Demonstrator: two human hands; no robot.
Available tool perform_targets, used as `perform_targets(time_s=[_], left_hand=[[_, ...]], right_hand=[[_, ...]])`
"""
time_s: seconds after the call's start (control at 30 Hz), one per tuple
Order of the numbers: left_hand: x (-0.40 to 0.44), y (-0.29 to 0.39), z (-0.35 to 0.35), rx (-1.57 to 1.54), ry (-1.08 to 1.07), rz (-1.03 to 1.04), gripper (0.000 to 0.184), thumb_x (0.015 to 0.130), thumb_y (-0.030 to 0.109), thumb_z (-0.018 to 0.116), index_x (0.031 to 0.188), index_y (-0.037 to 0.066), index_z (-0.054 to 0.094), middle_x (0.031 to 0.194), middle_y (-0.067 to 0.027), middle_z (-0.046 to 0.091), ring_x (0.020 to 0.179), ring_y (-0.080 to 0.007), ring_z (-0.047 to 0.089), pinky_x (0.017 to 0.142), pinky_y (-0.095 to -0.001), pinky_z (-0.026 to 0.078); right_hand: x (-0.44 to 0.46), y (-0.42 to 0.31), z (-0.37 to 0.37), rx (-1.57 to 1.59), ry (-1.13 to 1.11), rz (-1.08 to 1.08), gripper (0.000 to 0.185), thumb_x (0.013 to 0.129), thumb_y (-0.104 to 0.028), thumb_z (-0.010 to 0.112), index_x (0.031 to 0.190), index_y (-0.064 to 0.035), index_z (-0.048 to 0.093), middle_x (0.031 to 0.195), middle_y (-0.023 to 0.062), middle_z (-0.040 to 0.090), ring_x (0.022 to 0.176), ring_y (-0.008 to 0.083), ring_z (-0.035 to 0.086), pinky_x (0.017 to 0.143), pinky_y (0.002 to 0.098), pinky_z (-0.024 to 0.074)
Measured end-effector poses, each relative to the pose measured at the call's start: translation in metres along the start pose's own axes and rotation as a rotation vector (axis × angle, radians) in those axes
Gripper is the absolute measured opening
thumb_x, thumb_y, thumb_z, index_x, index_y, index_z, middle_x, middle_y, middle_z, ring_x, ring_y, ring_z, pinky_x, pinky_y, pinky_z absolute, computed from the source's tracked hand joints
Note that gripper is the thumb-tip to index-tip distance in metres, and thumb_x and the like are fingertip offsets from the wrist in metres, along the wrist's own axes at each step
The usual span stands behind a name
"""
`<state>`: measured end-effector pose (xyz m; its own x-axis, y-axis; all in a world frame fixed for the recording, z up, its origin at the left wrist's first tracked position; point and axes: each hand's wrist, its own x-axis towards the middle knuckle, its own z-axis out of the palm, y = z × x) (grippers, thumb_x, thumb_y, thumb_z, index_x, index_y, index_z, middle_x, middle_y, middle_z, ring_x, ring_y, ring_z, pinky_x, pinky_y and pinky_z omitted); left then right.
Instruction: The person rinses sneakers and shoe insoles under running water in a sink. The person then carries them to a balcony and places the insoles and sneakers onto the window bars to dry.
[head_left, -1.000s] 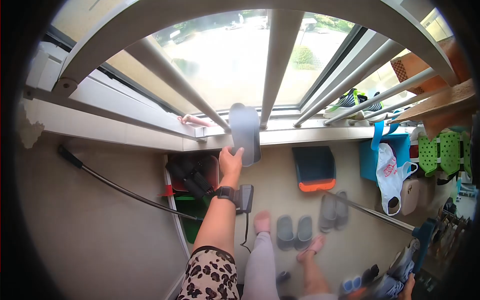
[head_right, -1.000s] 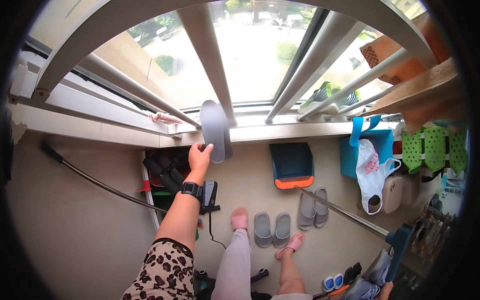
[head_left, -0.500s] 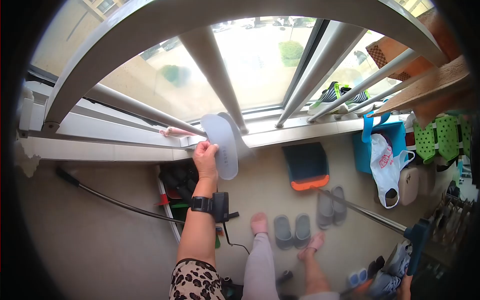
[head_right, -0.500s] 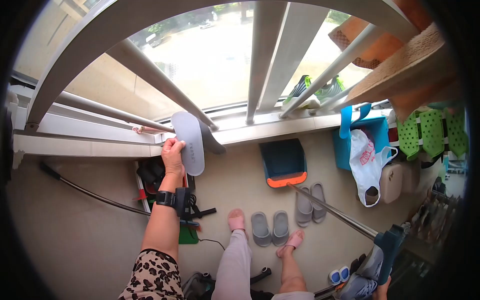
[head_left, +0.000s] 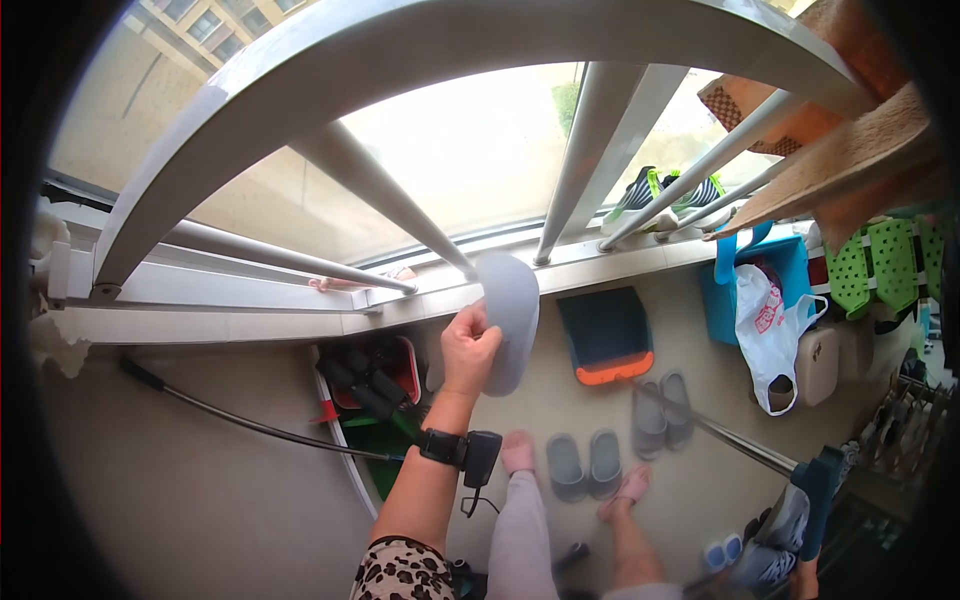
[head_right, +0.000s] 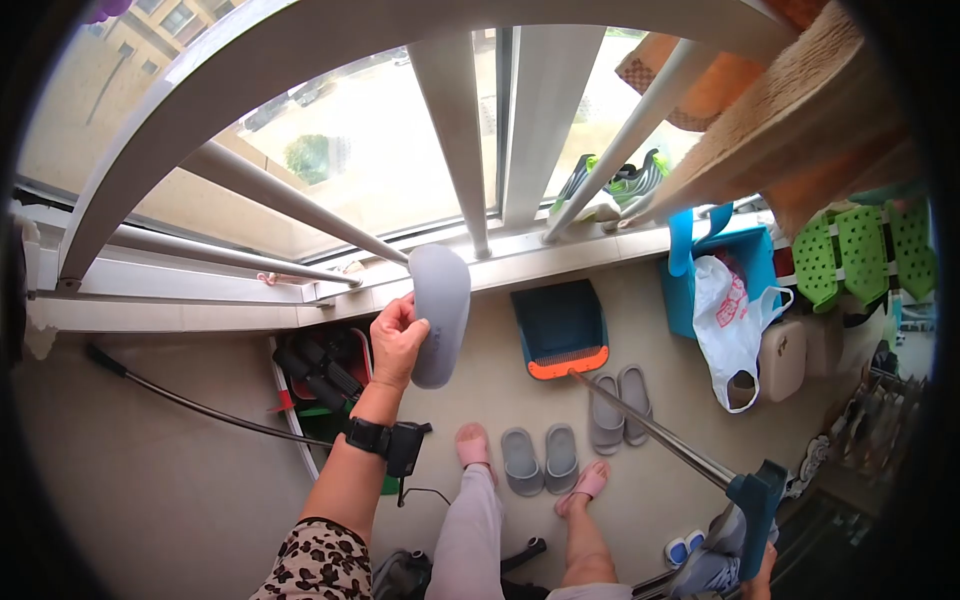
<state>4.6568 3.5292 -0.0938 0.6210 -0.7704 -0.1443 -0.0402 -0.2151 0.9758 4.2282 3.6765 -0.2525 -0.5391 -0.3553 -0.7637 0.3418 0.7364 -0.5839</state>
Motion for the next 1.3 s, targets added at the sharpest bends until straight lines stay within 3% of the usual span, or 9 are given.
perform_targets(time_s=[0.07, 0.23, 0.47, 0.6, 0.67, 0.73, 1.0, 1.13, 1.3], left_hand=[[0.026, 0.012, 0.024, 0.015, 0.047, 0.076, 0.013, 0.071, 0.006, 0.057, 0.083, 0.001, 0.060, 0.069, -0.0044, 0.058, 0.065, -0.0113, 0.052, 0.063, -0.0261, 0.045], [0.061, -0.072, 0.054, -0.152, 0.218, -0.543, 0.010, 0.076, 0.005, 0.064, 0.076, 0.008, 0.054, 0.069, 0.0014, 0.053, 0.063, -0.0064, 0.048, 0.060, -0.0213, 0.041], [0.025, -0.108, 0.036, -0.391, 0.280, -0.577, 0.020, 0.083, 0.019, 0.068, 0.095, 0.006, 0.058, 0.085, -0.0018, 0.059, 0.078, -0.0125, 0.058, 0.070, -0.0287, 0.052], [-0.011, -0.203, -0.022, 0.159, 0.272, -0.644, 0.024, 0.076, 0.017, 0.071, 0.093, 0.004, 0.061, 0.087, -0.0053, 0.062, 0.079, -0.0149, 0.060, 0.069, -0.0317, 0.052], [-0.033, -0.240, -0.054, 0.599, 0.214, -0.578, 0.029, 0.070, 0.018, 0.073, 0.092, 0.003, 0.061, 0.089, -0.0118, 0.064, 0.078, -0.0224, 0.062, 0.070, -0.0357, 0.051], [-0.048, -0.244, -0.073, 0.825, 0.120, -0.668, 0.033, 0.072, 0.018, 0.072, 0.099, 0.003, 0.059, 0.104, -0.0177, 0.058, 0.099, -0.0357, 0.058, 0.082, -0.0431, 0.047], [-0.053, -0.332, -0.078, 1.090, -0.046, -0.454, 0.038, 0.071, 0.013, 0.072, 0.103, 0.002, 0.054, 0.109, -0.0166, 0.055, 0.105, -0.0357, 0.054, 0.088, -0.0437, 0.045], [-0.027, -0.378, -0.061, 1.178, 0.001, -0.148, 0.043, 0.068, 0.009, 0.073, 0.106, 0.003, 0.055, 0.113, -0.0153, 0.055, 0.106, -0.0353, 0.053, 0.089, -0.0434, 0.046], [0.019, -0.394, -0.027, 1.188, 0.011, -0.148, 0.028, 0.070, 0.001, 0.065, 0.097, 0.004, 0.058, 0.100, -0.0133, 0.058, 0.099, -0.0340, 0.055, 0.084, -0.0423, 0.049]], right_hand=[[0.005, 0.003, 0.000, 0.001, 0.000, 0.001, 0.037, 0.098, -0.031, 0.027, 0.123, -0.0103, 0.046, 0.118, 0.0016, 0.048, 0.114, 0.0116, 0.045, 0.097, 0.0244, 0.0336], [0.021, 0.014, 0.001, 0.000, -0.005, 0.003, 0.036, 0.099, -0.030, 0.026, 0.122, -0.0119, 0.046, 0.117, 0.0002, 0.048, 0.114, 0.0105, 0.044, 0.097, 0.0233, 0.0330], [0.024, 0.020, 0.010, -0.054, 0.058, -0.085, 0.033, 0.099, -0.029, 0.028, 0.120, -0.0121, 0.046, 0.118, -0.0007, 0.048, 0.111, 0.0102, 0.044, 0.096, 0.0225, 0.0329], [0.025, 0.030, 0.018, -0.117, 0.107, -0.192, 0.031, 0.098, -0.029, 0.031, 0.118, -0.0118, 0.047, 0.118, -0.0009, 0.048, 0.109, 0.0103, 0.044, 0.095, 0.0222, 0.0330], [0.028, 0.038, 0.020, -0.148, 0.106, -0.225, 0.030, 0.098, -0.029, 0.032, 0.117, -0.0117, 0.047, 0.118, -0.0011, 0.048, 0.108, 0.0104, 0.045, 0.094, 0.0221, 0.0330], [0.032, 0.042, 0.022, -0.181, 0.078, -0.229, 0.032, 0.098, -0.029, 0.032, 0.122, -0.0104, 0.045, 0.124, -0.0013, 0.046, 0.113, 0.0102, 0.043, 0.097, 0.0231, 0.0315], [0.064, 0.078, 0.037, -0.363, 0.133, -0.252, 0.045, 0.097, -0.037, 0.035, 0.133, -0.0114, 0.037, 0.138, -0.0020, 0.036, 0.124, 0.0108, 0.035, 0.105, 0.0269, 0.0233], [0.058, 0.080, 0.050, -0.094, 0.086, -0.067, 0.050, 0.092, -0.047, 0.040, 0.132, -0.0173, 0.034, 0.140, -0.0047, 0.030, 0.128, 0.0103, 0.027, 0.108, 0.0313, 0.0176], [0.074, 0.089, 0.054, -0.109, 0.048, -0.096, 0.045, 0.090, -0.049, 0.042, 0.124, -0.0204, 0.037, 0.136, -0.0063, 0.031, 0.125, 0.0098, 0.026, 0.107, 0.0312, 0.0171]])
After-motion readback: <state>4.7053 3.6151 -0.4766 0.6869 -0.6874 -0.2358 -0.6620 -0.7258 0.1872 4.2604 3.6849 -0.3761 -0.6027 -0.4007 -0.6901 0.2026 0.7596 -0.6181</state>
